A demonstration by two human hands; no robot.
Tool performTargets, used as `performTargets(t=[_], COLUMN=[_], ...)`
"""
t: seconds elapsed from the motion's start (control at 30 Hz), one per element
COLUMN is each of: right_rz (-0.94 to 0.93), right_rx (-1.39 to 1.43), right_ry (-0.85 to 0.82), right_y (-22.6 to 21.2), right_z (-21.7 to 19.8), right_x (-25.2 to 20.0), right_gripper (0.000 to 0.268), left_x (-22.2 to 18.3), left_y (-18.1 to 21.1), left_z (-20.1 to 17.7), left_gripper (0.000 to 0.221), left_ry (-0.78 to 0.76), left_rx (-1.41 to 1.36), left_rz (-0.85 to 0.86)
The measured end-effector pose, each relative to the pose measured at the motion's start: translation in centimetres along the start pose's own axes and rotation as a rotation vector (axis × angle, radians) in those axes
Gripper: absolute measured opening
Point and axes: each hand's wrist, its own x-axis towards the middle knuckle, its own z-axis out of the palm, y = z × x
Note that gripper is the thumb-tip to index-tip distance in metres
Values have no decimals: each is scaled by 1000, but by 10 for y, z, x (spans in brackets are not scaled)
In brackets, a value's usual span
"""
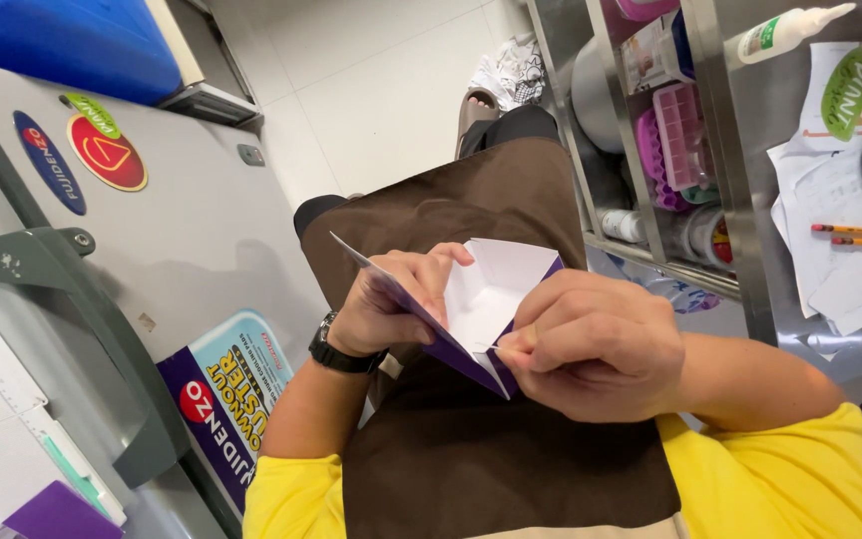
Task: Assembling a purple cardboard box by folding flaps and applying glue
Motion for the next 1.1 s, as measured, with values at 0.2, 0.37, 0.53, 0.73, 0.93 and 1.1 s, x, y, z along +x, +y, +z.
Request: performTargets(t=[0.2, 0.37, 0.53, 0.73, 0.93, 1.1], right_rz=[186, 576, 869, 1201, 1158, 1245], right_rx=[-86, -622, -639, -588, -635, -595], right_ry=[120, 864, 930, 816, 731, 776], right_y=[20, 75, 106, 124, 153, 141], right_z=[-57, -177, -230, -222, -226, -222], right_x=[-36, -132, -195, -172, -178, -167], right_gripper=[11, 14, 17, 8, 7, 4], left_x=[1, -15, -20, -14, -16, -20], left_y=[1, -8, -18, -25, -24, -25], left_z=[-1, -17, -33, -30, -26, -30], left_gripper=[13, 21, 21, 19, 18, 17], left_ry=[-3, 112, 70, 63, 116, 152], left_rx=[-41, -9, -16, -6, 5, 10], left_rz=[-31, 54, 9, -10, -52, -62])
